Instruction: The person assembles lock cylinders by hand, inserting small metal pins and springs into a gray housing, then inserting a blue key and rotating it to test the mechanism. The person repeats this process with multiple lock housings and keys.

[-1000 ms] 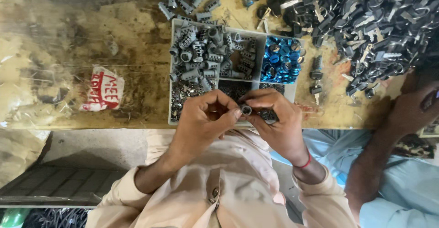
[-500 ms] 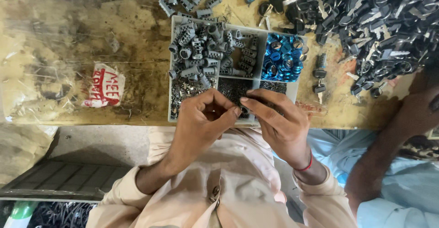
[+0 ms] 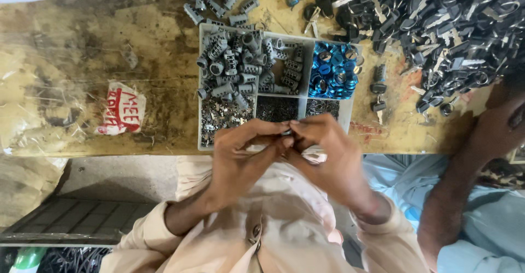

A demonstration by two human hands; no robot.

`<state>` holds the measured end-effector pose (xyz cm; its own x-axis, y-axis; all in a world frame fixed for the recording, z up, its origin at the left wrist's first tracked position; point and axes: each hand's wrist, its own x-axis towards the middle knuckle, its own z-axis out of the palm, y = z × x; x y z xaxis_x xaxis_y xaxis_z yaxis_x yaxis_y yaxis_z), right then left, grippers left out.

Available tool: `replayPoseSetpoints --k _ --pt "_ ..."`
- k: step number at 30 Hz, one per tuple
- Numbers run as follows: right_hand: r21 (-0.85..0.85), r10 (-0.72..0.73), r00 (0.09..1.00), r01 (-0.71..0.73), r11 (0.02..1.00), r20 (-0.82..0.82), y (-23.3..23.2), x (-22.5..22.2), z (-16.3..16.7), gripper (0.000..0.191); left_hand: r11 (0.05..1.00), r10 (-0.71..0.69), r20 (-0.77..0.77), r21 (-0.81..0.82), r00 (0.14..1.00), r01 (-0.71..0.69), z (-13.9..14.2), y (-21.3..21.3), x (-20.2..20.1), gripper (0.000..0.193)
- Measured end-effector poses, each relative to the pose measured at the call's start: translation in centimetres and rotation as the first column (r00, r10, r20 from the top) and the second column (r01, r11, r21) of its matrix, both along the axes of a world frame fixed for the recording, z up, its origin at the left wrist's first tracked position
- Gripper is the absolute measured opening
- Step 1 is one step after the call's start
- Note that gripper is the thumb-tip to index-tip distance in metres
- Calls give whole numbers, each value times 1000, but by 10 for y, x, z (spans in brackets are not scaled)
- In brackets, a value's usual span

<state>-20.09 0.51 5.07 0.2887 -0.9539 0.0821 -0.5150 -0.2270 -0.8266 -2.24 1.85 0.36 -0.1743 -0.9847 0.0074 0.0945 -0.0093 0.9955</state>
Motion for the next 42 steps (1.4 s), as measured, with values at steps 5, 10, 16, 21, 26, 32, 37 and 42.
replayPoseSetpoints --k 5,10,16,21,26,32,37,42 --pt "-241 -276 903 202 949 -328 -28 -31 -10 17 966 -73 83 -242 994 91 -9 -7 17 18" --pt "-351 -295 845 138 926 -447 -51 -33 -32 20 945 -182 103 -255 978 203 -9 -11 17 23" --pt "323 -275 923 183 929 268 -34 -49 -19 18 826 -33 382 -510 924 240 -9 -16 18 23" --pt "555 -233 864 -64 829 447 -4 -42 -28 16 676 16 553 -620 833 399 -8 -21 18 17" --pt "586 -218 763 -247 772 608 -1 -42 -44 14 628 -11 550 -646 835 434 0 -29 25 21" --pt "572 -192 676 -399 716 712 5 -28 -46 31 798 -118 281 -544 952 259 6 -24 18 42" --pt "514 -281 545 -340 787 790 17 -17 -39 33 855 41 300 -505 953 122 4 -12 3 46" --pt "180 -545 795 596 782 -265 10 -77 -36 13 836 82 261 -544 962 77 2 -21 7 38"
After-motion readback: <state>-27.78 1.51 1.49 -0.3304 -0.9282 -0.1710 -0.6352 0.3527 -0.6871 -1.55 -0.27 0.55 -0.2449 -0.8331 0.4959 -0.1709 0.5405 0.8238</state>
